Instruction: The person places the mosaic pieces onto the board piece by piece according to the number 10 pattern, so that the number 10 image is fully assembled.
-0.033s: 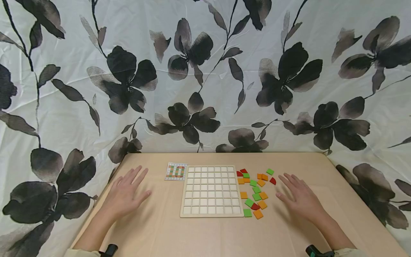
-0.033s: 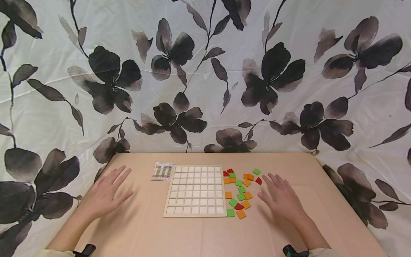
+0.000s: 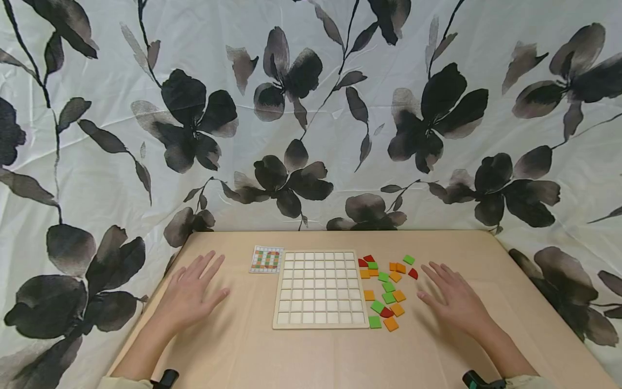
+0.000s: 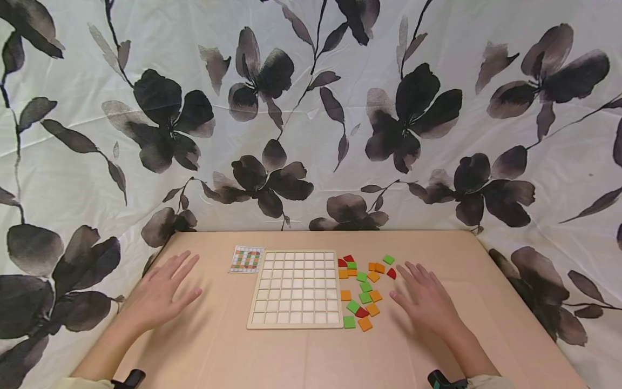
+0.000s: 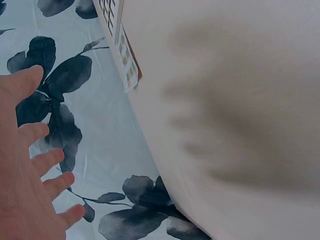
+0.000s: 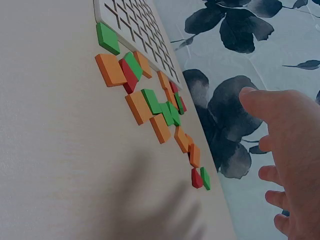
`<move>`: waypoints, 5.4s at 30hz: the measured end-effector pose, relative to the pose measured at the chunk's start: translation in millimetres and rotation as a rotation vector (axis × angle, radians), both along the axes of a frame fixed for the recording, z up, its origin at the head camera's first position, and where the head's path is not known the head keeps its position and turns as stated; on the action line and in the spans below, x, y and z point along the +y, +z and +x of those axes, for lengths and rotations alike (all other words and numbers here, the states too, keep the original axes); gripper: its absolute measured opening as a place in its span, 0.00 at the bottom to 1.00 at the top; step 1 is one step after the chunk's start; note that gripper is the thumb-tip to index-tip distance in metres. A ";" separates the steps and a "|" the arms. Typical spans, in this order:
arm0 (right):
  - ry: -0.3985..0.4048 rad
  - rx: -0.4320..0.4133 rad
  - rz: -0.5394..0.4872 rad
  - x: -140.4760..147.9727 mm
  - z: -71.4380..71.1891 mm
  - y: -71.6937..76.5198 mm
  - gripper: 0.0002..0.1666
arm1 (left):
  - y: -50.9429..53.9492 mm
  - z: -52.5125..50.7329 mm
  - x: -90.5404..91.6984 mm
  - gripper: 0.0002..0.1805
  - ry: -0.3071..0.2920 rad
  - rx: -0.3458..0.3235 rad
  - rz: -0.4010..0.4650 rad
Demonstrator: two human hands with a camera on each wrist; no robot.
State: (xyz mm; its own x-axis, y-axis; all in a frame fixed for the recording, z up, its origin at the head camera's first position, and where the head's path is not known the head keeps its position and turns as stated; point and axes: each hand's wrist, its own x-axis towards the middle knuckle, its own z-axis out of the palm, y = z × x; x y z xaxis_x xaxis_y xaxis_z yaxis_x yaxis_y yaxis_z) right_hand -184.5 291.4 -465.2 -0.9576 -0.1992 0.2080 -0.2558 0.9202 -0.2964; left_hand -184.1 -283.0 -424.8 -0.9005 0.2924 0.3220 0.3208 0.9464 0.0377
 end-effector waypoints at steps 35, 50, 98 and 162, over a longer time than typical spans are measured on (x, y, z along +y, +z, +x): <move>-0.011 0.001 -0.006 -14.1 -5.6 -5.7 0.43 | -1.8 -0.9 10.6 0.40 -0.056 0.038 0.002; 0.002 0.011 -0.039 -18.0 -4.8 -4.4 0.42 | -5.0 -4.9 10.7 0.41 -0.089 0.049 0.102; 0.055 -0.063 -0.470 -41.3 -14.0 -24.5 0.33 | -44.9 -29.7 60.1 0.41 -0.106 -0.360 0.676; 0.075 -0.147 -0.443 -91.7 -28.8 -43.0 0.24 | -80.5 -45.3 92.8 0.37 -0.139 -0.562 0.737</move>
